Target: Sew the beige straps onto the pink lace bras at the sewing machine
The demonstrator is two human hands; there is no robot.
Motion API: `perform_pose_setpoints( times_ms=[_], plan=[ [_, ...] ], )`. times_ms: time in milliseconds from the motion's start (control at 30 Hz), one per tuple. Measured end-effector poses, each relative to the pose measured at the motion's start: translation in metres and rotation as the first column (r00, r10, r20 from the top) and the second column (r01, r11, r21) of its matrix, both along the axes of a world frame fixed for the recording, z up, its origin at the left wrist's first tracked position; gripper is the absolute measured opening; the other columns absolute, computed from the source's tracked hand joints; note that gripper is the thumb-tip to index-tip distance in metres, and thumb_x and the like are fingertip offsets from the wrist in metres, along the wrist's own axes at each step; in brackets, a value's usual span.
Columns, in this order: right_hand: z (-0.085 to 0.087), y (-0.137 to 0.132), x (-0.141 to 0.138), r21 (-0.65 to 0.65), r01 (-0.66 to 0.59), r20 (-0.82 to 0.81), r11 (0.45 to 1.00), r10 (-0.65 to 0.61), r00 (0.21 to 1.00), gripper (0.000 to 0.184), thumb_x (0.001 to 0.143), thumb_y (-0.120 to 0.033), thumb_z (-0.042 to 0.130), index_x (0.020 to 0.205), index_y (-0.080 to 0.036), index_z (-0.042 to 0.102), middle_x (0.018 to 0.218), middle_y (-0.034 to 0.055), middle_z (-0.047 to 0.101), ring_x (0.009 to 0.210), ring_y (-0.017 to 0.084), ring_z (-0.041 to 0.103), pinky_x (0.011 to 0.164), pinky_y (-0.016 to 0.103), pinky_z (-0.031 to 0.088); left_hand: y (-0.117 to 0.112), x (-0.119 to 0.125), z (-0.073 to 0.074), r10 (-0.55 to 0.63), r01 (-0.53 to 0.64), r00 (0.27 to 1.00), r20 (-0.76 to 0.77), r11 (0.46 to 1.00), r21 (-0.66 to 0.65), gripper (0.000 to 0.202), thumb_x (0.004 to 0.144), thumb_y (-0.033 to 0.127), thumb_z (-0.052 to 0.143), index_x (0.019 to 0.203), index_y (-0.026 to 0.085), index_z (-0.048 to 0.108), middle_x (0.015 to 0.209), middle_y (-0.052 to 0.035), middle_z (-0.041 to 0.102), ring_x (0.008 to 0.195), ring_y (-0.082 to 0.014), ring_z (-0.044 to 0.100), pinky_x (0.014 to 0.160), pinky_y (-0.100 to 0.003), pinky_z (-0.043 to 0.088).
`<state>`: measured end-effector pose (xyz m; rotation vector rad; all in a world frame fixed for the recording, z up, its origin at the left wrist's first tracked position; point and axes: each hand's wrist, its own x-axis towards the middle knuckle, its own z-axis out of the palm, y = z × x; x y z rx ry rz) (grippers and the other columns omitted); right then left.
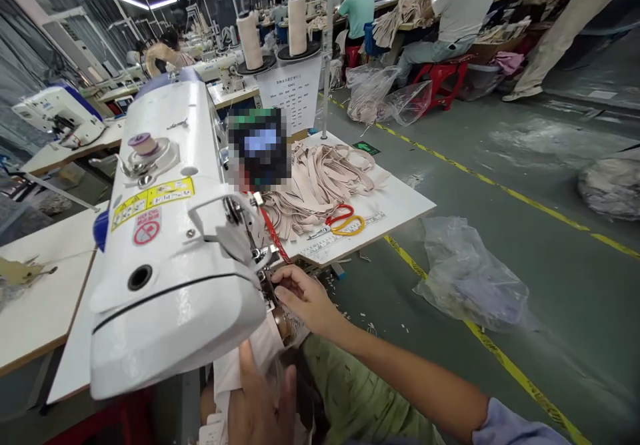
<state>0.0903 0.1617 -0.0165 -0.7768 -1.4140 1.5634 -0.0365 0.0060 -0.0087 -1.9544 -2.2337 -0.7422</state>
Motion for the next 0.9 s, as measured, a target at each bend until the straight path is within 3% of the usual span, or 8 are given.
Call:
perform_pose_setpoints(
  times_ms=[200, 367, 533, 600, 700, 767, 833, 900],
  plan=[
    [0.005, -0.033, 0.008, -0.043, 0.048, -0.002, 0.998, -0.048, 0.999, 0.026, 0.087, -0.042, 0.061, 0.097, -0.019, 0.053, 0.089, 0.0019, 0.055, 0.084, 0.017, 0.052, 0.079, 0.03, 0.042, -0.002, 0.024, 0.01, 0.135, -0.153, 0.98, -0.148, 0.981, -0.116, 0.077, 0.094, 0.043, 0.048, 0.152, 0.0, 0.02, 0.074, -0.0178, 0.074, 0.049, -0.0287, 0.067, 0.045, -0.035, 0.05],
    [0.008, -0.069, 0.028, -0.098, -0.039, 0.016, 0.994, 0.041, 0.999, 0.027, 0.088, -0.045, 0.061, 0.095, -0.019, 0.058, 0.087, 0.001, 0.056, 0.08, 0.016, 0.051, 0.073, 0.027, 0.041, -0.023, 0.064, -0.01, 0.071, -0.082, 0.974, -0.216, 0.996, -0.043, 0.081, 0.093, 0.032, 0.052, 0.156, 0.013, 0.006, 0.134, -0.0268, 0.058, 0.084, -0.0324, 0.074, 0.067, -0.04, 0.06],
    [0.0, -0.077, 0.038, -0.141, 0.01, 0.013, 0.99, -0.008, 1.0, 0.029, 0.088, -0.046, 0.061, 0.082, -0.017, 0.061, 0.075, -0.001, 0.051, 0.071, 0.014, 0.046, 0.067, 0.026, 0.037, -0.043, 0.081, -0.02, 0.033, -0.03, 0.999, 0.015, 0.986, -0.166, 0.079, 0.094, 0.033, 0.048, 0.156, 0.011, 0.005, 0.131, -0.0257, 0.061, 0.098, -0.0335, 0.072, 0.074, -0.042, 0.06],
    [0.0, -0.075, 0.042, -0.087, 0.031, 0.051, 0.996, -0.026, 0.998, 0.03, 0.087, -0.045, 0.062, 0.076, -0.017, 0.06, 0.071, -0.0019, 0.049, 0.069, 0.013, 0.044, 0.064, 0.025, 0.036, -0.048, 0.075, -0.013, -0.013, 0.072, 0.974, 0.226, 0.963, -0.259, 0.074, 0.096, 0.032, 0.042, 0.155, 0.008, 0.003, 0.108, -0.0192, 0.073, 0.085, -0.0266, 0.075, 0.066, -0.033, 0.06],
    [0.006, -0.073, 0.05, 0.042, 0.006, 0.144, 0.999, -0.012, 0.99, 0.026, 0.087, -0.04, 0.063, 0.074, -0.017, 0.062, 0.07, -0.0018, 0.052, 0.069, 0.013, 0.048, 0.065, 0.025, 0.037, -0.053, 0.054, 0.007, -0.081, 0.18, 0.931, 0.355, 0.95, -0.255, 0.048, 0.095, 0.028, 0.047, 0.142, 0.02, 0.038, 0.076, -0.0027, 0.076, 0.06, -0.017, 0.071, 0.057, -0.023, 0.055],
    [0.01, -0.073, 0.054, 0.154, -0.089, 0.22, 0.984, 0.054, 0.974, 0.022, 0.089, -0.036, 0.062, 0.079, -0.018, 0.067, 0.073, -0.0005, 0.058, 0.07, 0.013, 0.053, 0.067, 0.025, 0.04, -0.049, 0.038, 0.024, -0.149, 0.183, 0.953, 0.263, 0.977, -0.109, 0.029, 0.093, 0.023, 0.052, 0.121, 0.025, 0.056, 0.088, -0.0041, 0.075, 0.077, -0.018, 0.073, 0.071, -0.026, 0.056],
    [0.012, -0.073, 0.057, 0.306, -0.21, 0.282, 0.928, 0.123, 0.952, 0.021, 0.092, -0.035, 0.058, 0.087, -0.018, 0.07, 0.077, 0.0012, 0.063, 0.073, 0.014, 0.057, 0.067, 0.024, 0.041, -0.039, 0.024, 0.04, -0.278, 0.275, 0.952, 0.131, 0.96, 0.043, 0.037, 0.09, 0.016, 0.052, 0.127, 0.02, 0.052, 0.116, -0.0118, 0.069, 0.111, -0.024, 0.065, 0.091, -0.035, 0.053],
    [0.012, -0.075, 0.059, 0.475, -0.309, 0.358, 0.824, 0.14, 0.923, 0.023, 0.095, -0.033, 0.052, 0.09, -0.019, 0.07, 0.08, 0.0025, 0.066, 0.075, 0.014, 0.059, 0.067, 0.024, 0.041, -0.027, 0.015, 0.05, -0.45, 0.451, 0.893, -0.032, 0.892, 0.033, 0.052, 0.087, 0.01, 0.052, 0.138, 0.012, 0.043, 0.132, -0.0177, 0.059, 0.131, -0.03, 0.048, 0.104, -0.047, 0.045]
  ],
)
